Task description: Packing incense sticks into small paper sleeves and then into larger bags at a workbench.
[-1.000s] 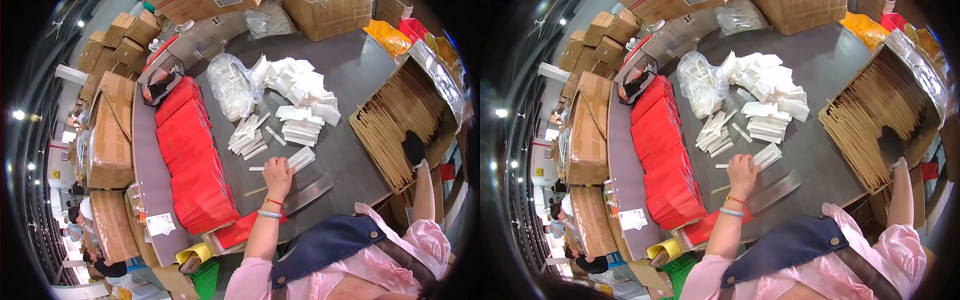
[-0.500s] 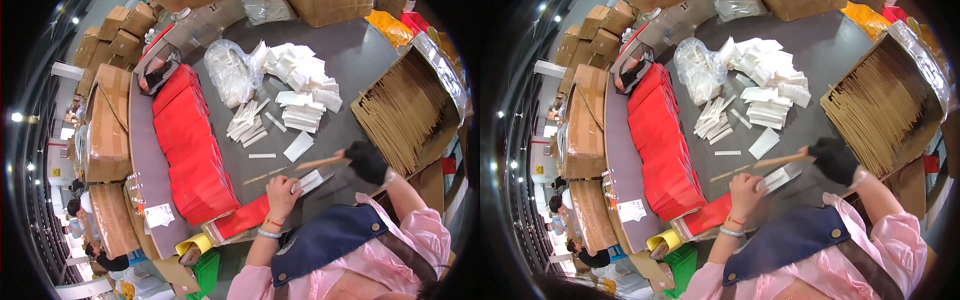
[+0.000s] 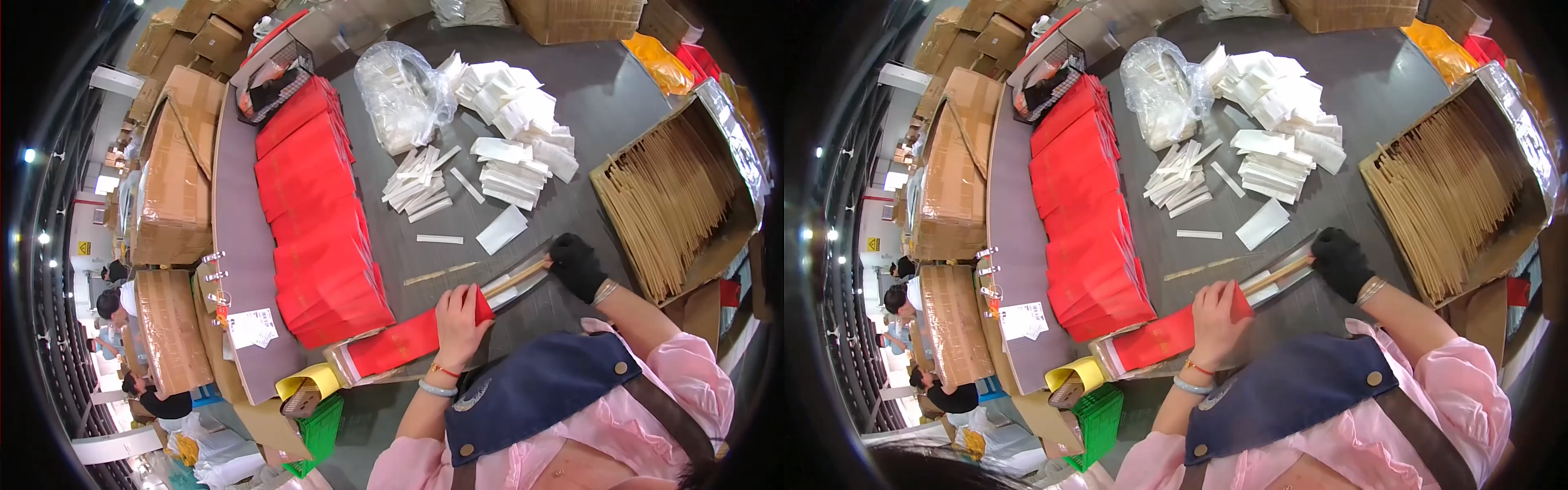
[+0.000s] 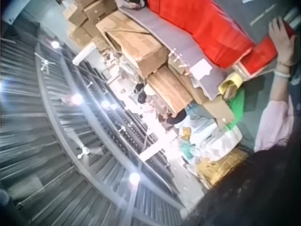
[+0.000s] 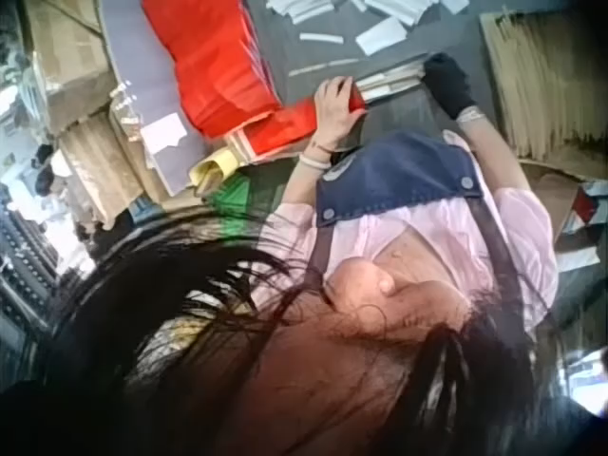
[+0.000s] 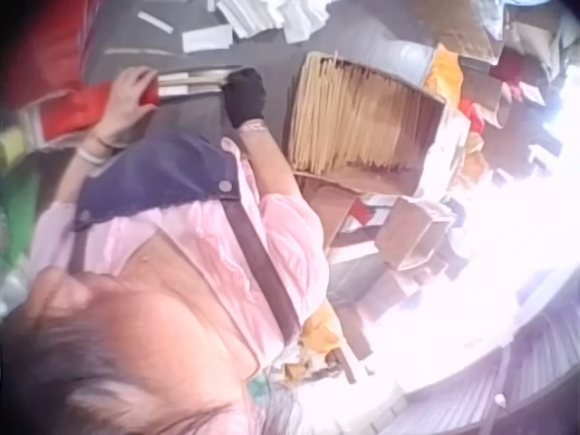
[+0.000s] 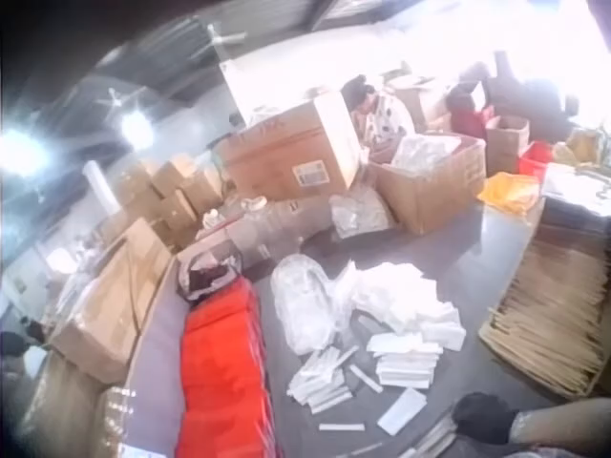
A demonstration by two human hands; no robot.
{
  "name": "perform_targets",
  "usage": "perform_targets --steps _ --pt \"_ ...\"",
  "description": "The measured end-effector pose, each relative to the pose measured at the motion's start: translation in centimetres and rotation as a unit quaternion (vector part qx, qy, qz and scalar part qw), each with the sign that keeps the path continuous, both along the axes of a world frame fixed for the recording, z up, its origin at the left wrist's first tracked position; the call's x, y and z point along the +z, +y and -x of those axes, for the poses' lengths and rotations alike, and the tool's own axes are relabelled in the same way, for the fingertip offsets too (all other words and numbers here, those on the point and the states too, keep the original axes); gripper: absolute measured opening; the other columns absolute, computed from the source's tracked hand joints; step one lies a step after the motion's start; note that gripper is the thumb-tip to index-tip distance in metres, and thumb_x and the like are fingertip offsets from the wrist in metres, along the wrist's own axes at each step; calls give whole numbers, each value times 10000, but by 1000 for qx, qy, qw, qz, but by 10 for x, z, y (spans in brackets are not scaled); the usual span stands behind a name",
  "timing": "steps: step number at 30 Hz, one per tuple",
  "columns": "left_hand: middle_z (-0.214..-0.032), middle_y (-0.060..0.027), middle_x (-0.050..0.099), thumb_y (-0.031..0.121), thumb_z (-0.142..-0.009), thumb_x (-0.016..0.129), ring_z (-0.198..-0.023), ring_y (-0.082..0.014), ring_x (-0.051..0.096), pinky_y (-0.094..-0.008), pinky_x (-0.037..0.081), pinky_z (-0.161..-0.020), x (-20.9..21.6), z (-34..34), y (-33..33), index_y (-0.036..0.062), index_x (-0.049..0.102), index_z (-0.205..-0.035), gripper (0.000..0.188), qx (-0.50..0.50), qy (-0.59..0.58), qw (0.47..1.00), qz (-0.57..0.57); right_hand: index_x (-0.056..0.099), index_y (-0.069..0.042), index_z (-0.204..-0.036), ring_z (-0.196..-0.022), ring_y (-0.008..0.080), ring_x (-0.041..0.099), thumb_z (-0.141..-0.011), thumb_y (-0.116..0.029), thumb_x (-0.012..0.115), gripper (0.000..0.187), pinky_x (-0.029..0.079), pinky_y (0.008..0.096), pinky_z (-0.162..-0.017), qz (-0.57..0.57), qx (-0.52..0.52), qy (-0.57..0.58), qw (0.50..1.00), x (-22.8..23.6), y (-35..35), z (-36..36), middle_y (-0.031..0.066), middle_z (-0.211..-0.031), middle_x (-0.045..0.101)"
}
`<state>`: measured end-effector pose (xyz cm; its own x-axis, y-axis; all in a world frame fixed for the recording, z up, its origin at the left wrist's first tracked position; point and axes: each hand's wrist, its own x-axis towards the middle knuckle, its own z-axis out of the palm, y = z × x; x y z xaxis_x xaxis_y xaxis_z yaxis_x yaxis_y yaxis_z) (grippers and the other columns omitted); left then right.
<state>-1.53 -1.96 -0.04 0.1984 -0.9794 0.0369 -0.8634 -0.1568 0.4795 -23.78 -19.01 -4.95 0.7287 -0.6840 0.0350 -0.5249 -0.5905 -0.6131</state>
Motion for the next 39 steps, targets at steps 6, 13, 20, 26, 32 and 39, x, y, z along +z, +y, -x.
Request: perform_targets --steps 6,13,20,26,32,39 --pt "-1177 -135 529 128 -614 783 -1075 -342 490 -437 432 -900 -1 -3 -21 79 562 -1227 653 -44 21 999 13 594 -81 -1070 -955 329 588 -679 -233 766 454 460 417 -847 -229 56 -108 966 35 49 -64 151 -1068 584" --pt "-1031 -131 541 72 -640 701 -965 -338 520 -475 458 -800 94 -36 -43 122 642 -904 275 -174 -73 973 -133 597 -100 -1097 -1050 319 546 -606 -398 809 612 391 455 -917 11 162 88 983 84 7 -34 114 -1079 587" --pt "-1258 -206 498 114 -646 776 -1163 -384 466 -485 406 -975 63 -109 -15 49 638 -1062 443 122 -162 976 74 587 -70 -1085 -997 322 555 -611 -376 815 608 387 455 -903 70 2 43 997 97 -3 -9 119 -1030 584" --pt "-1472 -219 289 514 -644 817 -1375 -442 205 -615 119 -1112 -25 -10 20 26 385 -1404 1001 240 17 970 -31 605 -86 -1060 -1001 310 556 -582 -403 818 613 375 461 -920 67 55 92 992 92 12 -21 107 -1047 595" --pt "-1473 -226 295 501 -655 820 -1387 -419 200 -582 99 -1129 -33 -18 29 -6 362 -1407 1016 232 63 971 -10 610 -67 -1076 -1012 315 553 -635 -431 784 597 371 463 -938 60 141 132 979 87 21 -34 125 -1052 590" --pt "-1489 -228 288 514 -654 819 -1402 -430 184 -589 102 -1128 -34 -20 29 -13 336 -1417 1046 209 84 974 -7 601 -63 -1052 -1054 324 532 -661 -454 735 570 379 476 -926 -5 198 98 975 52 58 -92 152 -1083 573"
